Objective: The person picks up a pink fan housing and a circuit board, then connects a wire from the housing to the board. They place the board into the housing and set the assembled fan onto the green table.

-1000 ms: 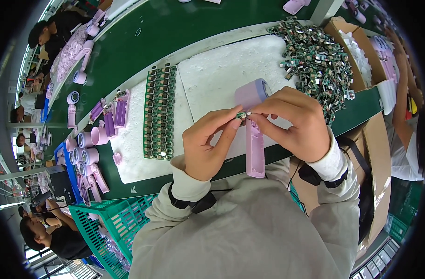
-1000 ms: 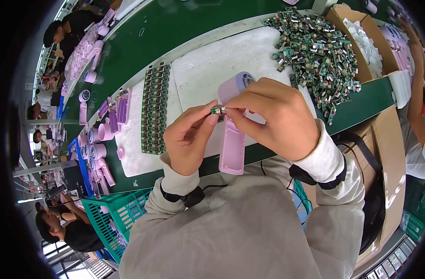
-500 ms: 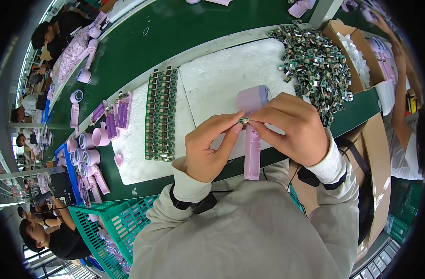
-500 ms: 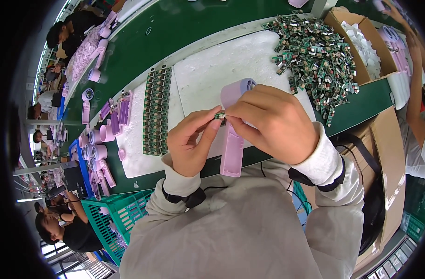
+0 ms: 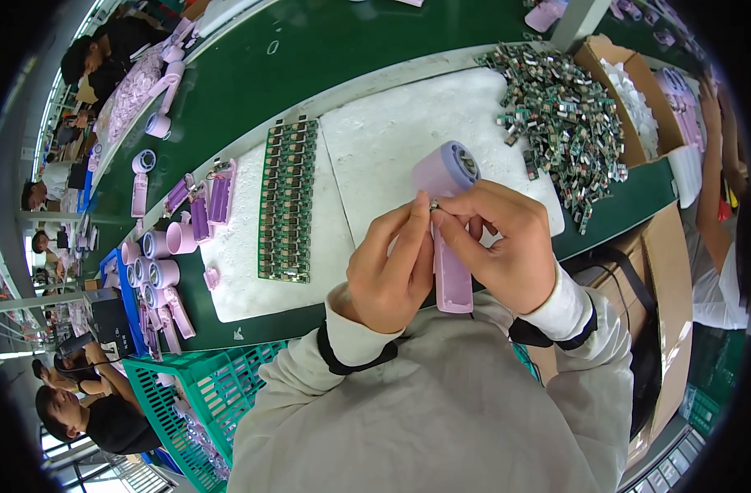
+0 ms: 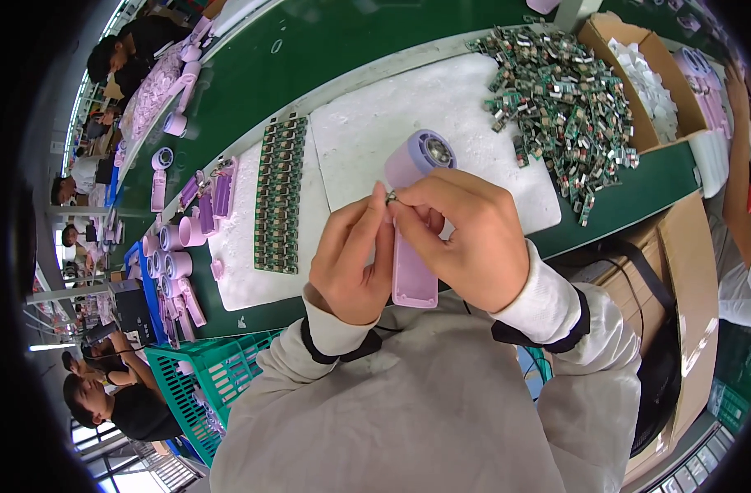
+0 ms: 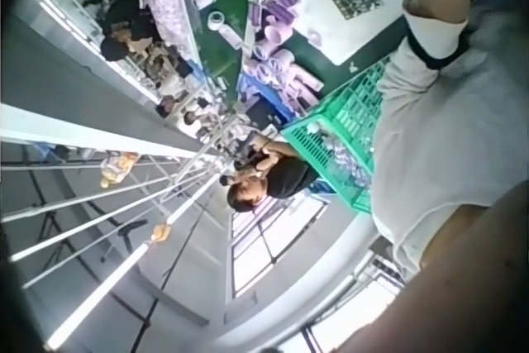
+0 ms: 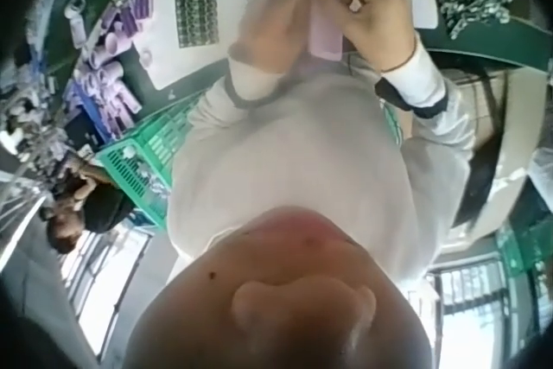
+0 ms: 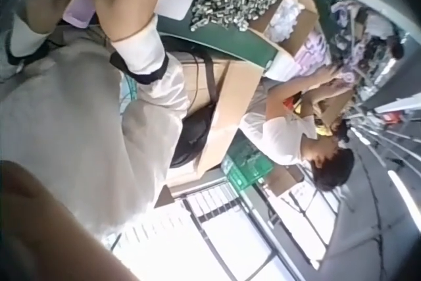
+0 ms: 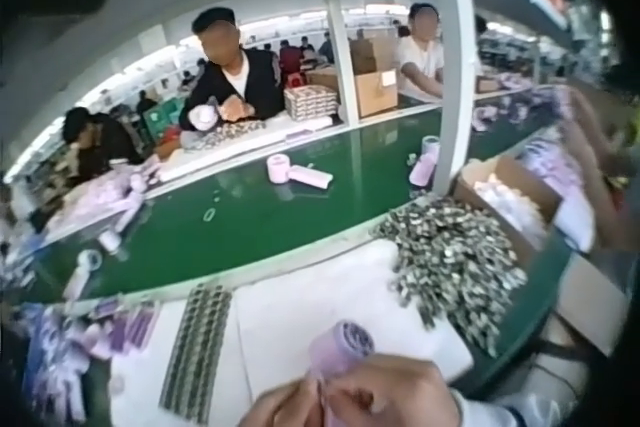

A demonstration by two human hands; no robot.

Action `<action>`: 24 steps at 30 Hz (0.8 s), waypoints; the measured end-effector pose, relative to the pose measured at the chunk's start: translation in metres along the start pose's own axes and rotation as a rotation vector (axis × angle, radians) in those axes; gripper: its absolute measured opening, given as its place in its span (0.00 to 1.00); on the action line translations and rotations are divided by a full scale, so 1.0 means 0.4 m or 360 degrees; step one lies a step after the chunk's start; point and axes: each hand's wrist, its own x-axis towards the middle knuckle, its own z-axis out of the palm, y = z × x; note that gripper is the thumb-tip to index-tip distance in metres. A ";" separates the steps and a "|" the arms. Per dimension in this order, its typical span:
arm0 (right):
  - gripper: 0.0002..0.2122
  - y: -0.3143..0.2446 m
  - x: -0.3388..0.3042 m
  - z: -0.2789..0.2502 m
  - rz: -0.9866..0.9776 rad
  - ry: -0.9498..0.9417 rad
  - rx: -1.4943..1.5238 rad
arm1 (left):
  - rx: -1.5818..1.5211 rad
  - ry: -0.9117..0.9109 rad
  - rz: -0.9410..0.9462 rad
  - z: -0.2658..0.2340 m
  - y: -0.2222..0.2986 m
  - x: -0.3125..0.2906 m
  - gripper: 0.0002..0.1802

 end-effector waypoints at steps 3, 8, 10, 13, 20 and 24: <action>0.16 0.001 -0.002 -0.020 -0.0087 -0.0144 -0.0048 | -0.0076 -0.0050 -0.0099 -0.019 -0.007 0.006 0.25; 0.39 -0.063 -0.013 -0.017 -0.0299 -0.0406 -0.0310 | -0.0134 -0.0110 -0.0326 -0.057 -0.014 -0.002 0.22; 0.43 -0.063 -0.031 0.007 -0.0285 -0.0519 -0.0478 | -0.0123 -0.0081 -0.0324 -0.081 -0.013 -0.025 0.21; 0.43 -0.032 0.000 0.026 -0.0380 -0.0589 -0.0661 | -0.0073 -0.0099 -0.0347 -0.105 -0.025 -0.031 0.20; 0.29 -0.005 0.193 0.068 -0.0536 -0.0066 -0.1021 | 0.0159 -0.0393 -0.0427 -0.272 -0.034 0.041 0.18; 0.26 -0.041 0.148 0.061 -0.0489 -0.0312 -0.0908 | -0.0129 -0.0531 -0.0535 -0.392 -0.077 0.112 0.19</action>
